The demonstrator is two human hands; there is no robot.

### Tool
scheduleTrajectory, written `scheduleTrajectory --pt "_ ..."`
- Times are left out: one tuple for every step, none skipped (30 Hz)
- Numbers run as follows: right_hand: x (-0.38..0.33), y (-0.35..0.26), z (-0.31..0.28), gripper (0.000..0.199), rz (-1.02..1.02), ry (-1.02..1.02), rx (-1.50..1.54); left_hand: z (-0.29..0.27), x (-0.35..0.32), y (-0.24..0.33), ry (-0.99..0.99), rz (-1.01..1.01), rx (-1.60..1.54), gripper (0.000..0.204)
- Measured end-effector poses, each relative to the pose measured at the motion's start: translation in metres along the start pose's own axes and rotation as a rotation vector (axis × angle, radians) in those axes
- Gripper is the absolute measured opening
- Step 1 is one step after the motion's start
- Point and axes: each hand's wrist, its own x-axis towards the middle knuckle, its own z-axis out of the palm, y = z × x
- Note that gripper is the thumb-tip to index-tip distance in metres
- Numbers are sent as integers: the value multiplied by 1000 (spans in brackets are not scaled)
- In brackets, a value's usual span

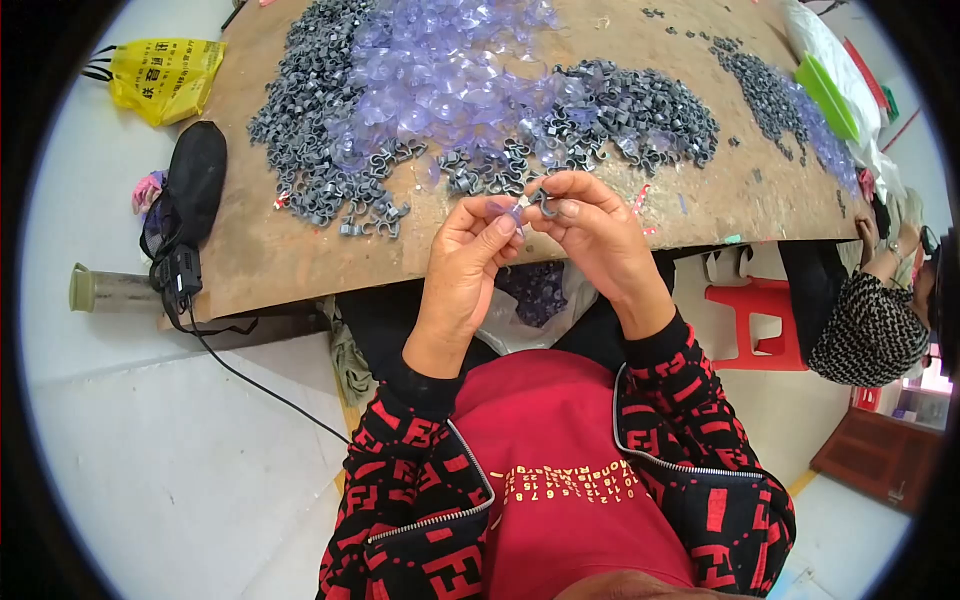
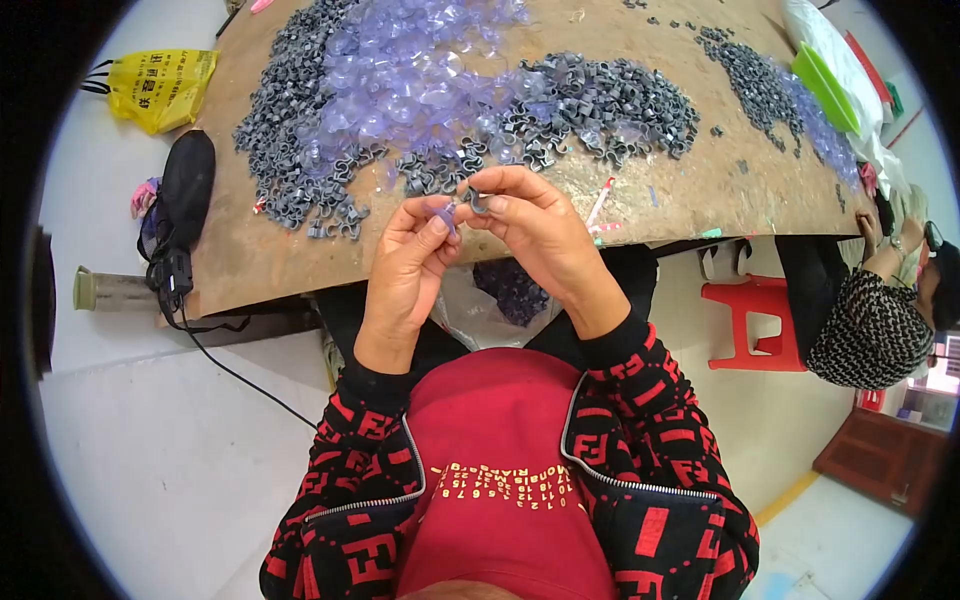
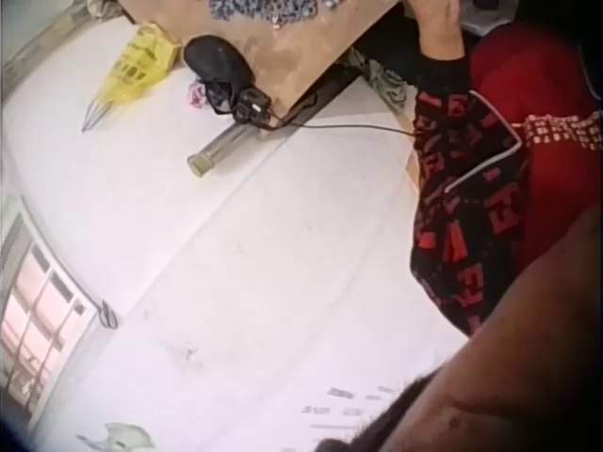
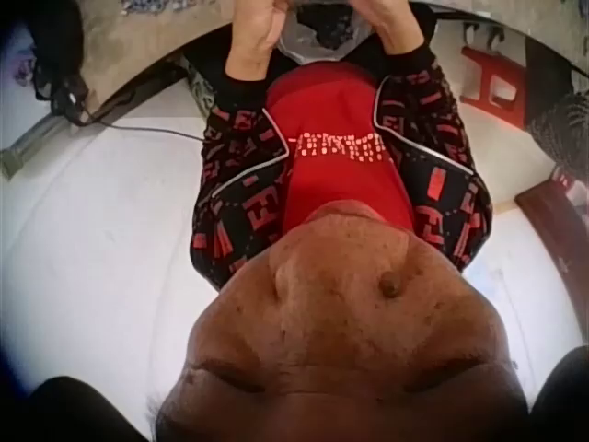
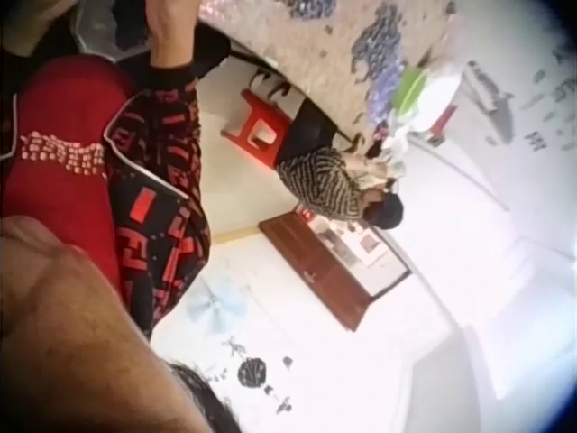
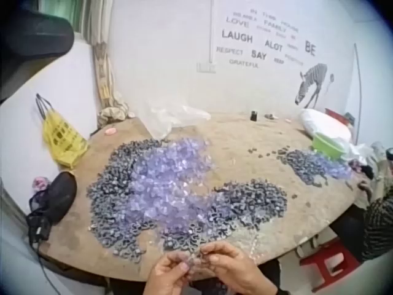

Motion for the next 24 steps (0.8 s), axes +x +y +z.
scheduleTrajectory --pt "-1 -1 3 21 -4 8 24 2 -2 1 9 20 24 15" --pt "-2 -1 4 21 -7 17 48 3 -4 3 9 24 26 15" --pt "-3 0 4 21 -8 14 50 6 -8 4 25 69 126 15" --pt "-4 1 2 22 -49 5 3 8 -10 5 38 115 224 16" --pt "-5 1 2 22 -89 -2 -45 9 -11 6 37 117 225 16" --pt "-6 0 3 22 -90 -4 -45 10 -12 7 27 155 255 16" --pt "-6 -2 5 23 -106 9 -60 11 -12 7 16 192 283 17" --pt "-5 -3 7 23 -122 23 -75 11 -12 6 16 191 281 17" --pt "-5 -3 9 23 -121 26 -76 12 -12 5 31 218 300 17" --pt "-5 -3 11 24 -152 46 -129 12 -11 5 47 245 319 18" --pt "-4 -2 12 25 -183 66 -182 11 -11 5 47 242 317 18" --pt "-3 -2 11 25 -181 70 -184 10 -10 5 39 256 342 18" --pt "-2 -1 9 25 -174 90 -254 9 -9 5 31 271 366 18" --pt "-2 -1 7 26 -167 109 -324 10 -8 5 32 266 363 18" --pt "-2 -2 6 26 -163 113 -325 12 -6 5 43 285 349 18" --pt "-2 -2 6 27 -150 124 -377 13 -5 6 54 305 335 18" --pt "-2 -1 5 27 -136 135 -429 12 -4 6 54 302 333 18" --pt "-2 -1 4 27 -134 137 -430 12 -3 7 58 305 388 18" --pt "-2 0 3 27 -127 139 -413 11 -3 7 62 306 443 18" --pt "-2 0 3 26 -120 140 -396 12 -2 7 63 303 441 18" --pt "-2 1 3 26 -118 142 -396 12 -2 7 61 312 437 18" --pt "-2 1 5 25 -124 160 -380 13 -1 6 59 323 434 18" --pt "-1 1 5 24 -130 179 -365 12 0 6 60 322 434 18" --pt "-2 1 4 24 -128 179 -364 10 2 5 39 279 392 18"
